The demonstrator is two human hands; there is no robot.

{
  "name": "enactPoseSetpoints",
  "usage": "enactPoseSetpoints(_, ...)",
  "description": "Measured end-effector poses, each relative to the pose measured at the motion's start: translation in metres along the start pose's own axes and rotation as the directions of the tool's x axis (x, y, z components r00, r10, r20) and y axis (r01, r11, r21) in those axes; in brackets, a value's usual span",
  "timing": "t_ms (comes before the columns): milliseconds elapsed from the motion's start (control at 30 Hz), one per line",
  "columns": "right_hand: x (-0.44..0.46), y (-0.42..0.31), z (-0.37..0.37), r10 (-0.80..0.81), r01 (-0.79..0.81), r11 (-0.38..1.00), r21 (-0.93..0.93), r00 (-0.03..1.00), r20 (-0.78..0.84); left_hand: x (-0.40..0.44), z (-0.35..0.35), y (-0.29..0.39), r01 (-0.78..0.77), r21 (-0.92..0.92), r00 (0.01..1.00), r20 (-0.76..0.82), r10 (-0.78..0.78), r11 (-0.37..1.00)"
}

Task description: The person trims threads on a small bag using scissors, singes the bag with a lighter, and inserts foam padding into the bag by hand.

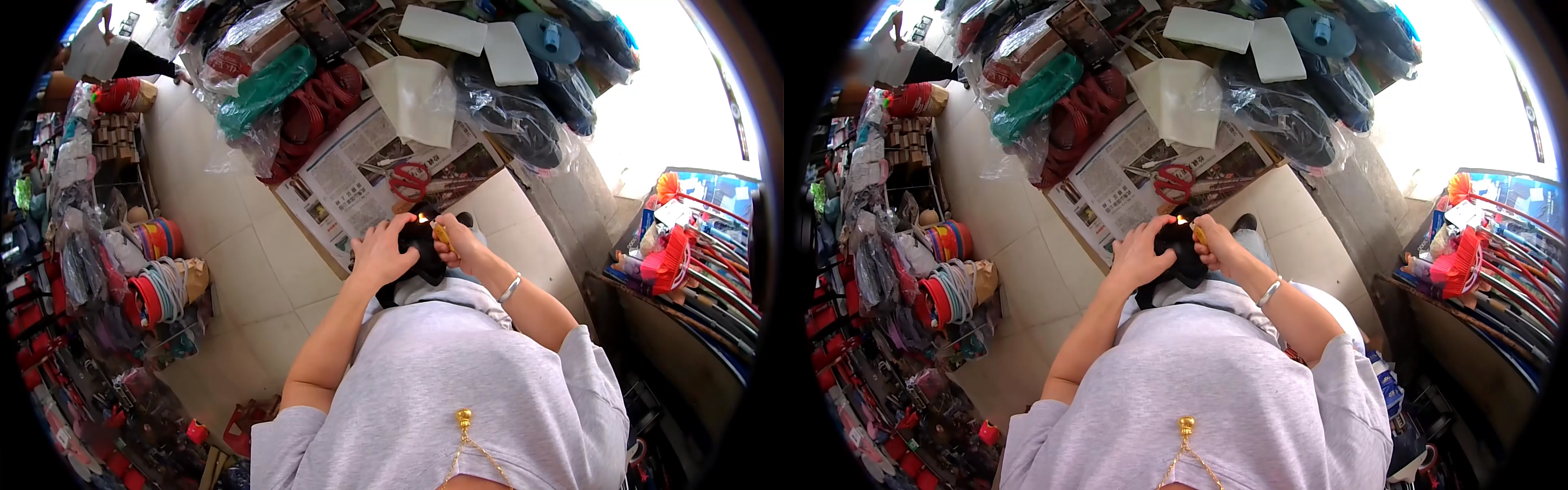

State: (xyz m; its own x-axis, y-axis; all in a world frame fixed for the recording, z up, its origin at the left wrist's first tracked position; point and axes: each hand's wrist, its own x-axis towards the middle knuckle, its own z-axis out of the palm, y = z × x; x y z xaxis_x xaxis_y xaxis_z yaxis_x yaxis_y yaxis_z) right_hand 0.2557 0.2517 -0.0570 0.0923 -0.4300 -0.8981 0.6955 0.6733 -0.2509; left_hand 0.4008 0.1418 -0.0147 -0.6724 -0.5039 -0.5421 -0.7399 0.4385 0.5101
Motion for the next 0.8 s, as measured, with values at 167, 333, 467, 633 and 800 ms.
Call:
enactPoseSetpoints(167, -0.0001, -0.0012, 0.0015, -0.004, 0.004, 1.0, -0.027, 1.0, -0.006, 0.0019, 0.0064, -0.0039, 0.025, 0.027, 0.999, -0.031, -0.024, 0.999)
enactPoseSetpoints(333, 0.0003, -0.0029, 0.0041, 0.005, -0.005, 1.0, -0.015, 0.999, -0.032, 0.0012, 0.0002, -0.0004, 0.012, 0.006, 1.0, 0.016, -0.012, 1.0)
enactPoseSetpoints(467, 0.0005, 0.0007, 0.0008, -0.016, 0.017, 0.999, 0.05, 1.0, -0.014, 0.0016, 0.0019, -0.0025, 0.005, 0.005, 1.0, 0.007, -0.005, 1.0)
enactPoseSetpoints(633, -0.0023, 0.001, 0.0009, 0.029, -0.029, 1.0, -0.01, 1.0, -0.006, 0.003, 0.0044, -0.004, 0.008, 0.007, 1.0, -0.006, -0.008, 1.0)
enactPoseSetpoints(800, -0.0031, 0.0004, -0.0008, 0.026, -0.026, 1.0, -0.001, 1.0, 0.01, 0.0046, 0.0032, -0.0023, 0.022, 0.03, 1.0, 0.009, -0.023, 0.999)
